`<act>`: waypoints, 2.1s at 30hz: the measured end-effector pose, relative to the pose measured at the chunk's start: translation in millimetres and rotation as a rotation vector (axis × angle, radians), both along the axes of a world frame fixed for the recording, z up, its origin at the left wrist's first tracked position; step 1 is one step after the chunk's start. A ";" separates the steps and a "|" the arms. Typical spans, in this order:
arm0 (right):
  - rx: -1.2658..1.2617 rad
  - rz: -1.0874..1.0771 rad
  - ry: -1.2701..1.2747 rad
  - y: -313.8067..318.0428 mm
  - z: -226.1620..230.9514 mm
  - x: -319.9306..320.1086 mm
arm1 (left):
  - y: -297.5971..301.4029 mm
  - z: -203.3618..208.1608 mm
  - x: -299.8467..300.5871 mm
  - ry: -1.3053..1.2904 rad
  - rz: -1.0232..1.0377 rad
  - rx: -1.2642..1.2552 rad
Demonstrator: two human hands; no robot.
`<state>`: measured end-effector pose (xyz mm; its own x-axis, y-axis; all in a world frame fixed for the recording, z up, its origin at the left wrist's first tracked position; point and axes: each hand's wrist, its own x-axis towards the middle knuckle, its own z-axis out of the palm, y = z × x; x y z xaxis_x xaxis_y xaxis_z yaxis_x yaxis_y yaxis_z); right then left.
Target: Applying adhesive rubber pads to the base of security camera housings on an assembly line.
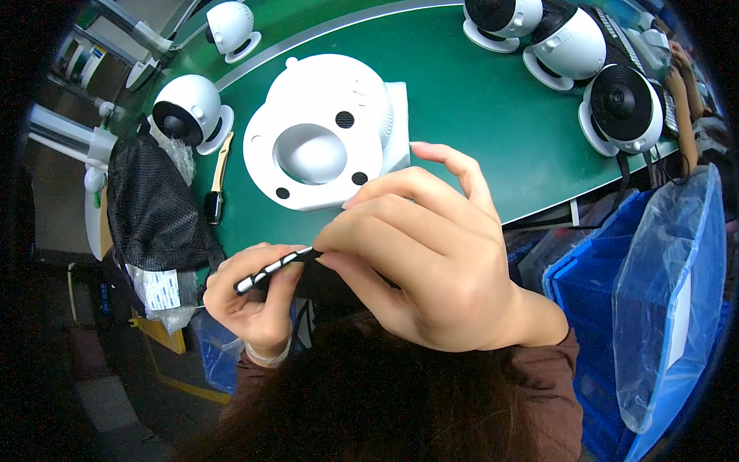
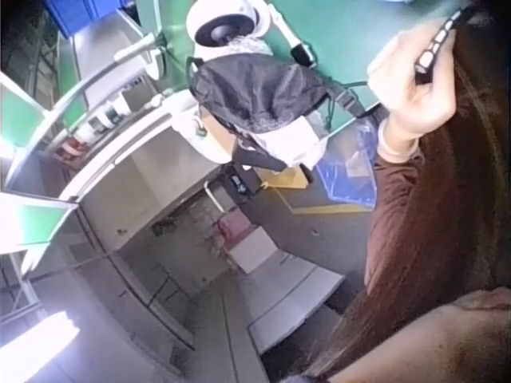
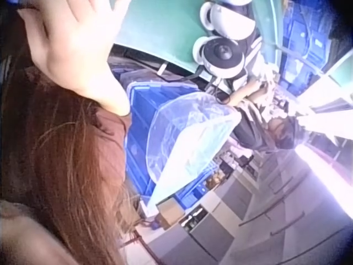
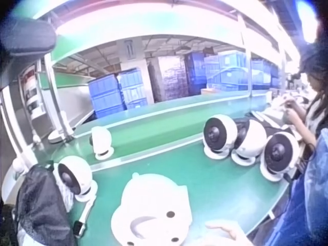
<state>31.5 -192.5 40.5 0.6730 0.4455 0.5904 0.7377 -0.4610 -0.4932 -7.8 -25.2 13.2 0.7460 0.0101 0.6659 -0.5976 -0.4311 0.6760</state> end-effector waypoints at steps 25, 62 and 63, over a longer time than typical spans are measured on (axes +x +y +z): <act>0.149 -0.038 -0.154 38.0 6.5 47.3 | 2.0 -8.7 30.7 0.120 -0.032 -0.221; 0.191 0.057 0.153 25.7 20.7 67.3 | 6.8 -12.1 34.6 0.098 -0.064 -0.223; 0.049 0.152 0.191 21.9 25.9 68.6 | 6.9 -8.8 34.1 0.114 -0.066 -0.194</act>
<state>100.0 -170.6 66.3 0.7019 0.5242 0.4822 0.6879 -0.3235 -0.6497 26.4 -18.3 4.4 0.8196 0.0780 0.5675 -0.5352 -0.2490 0.8072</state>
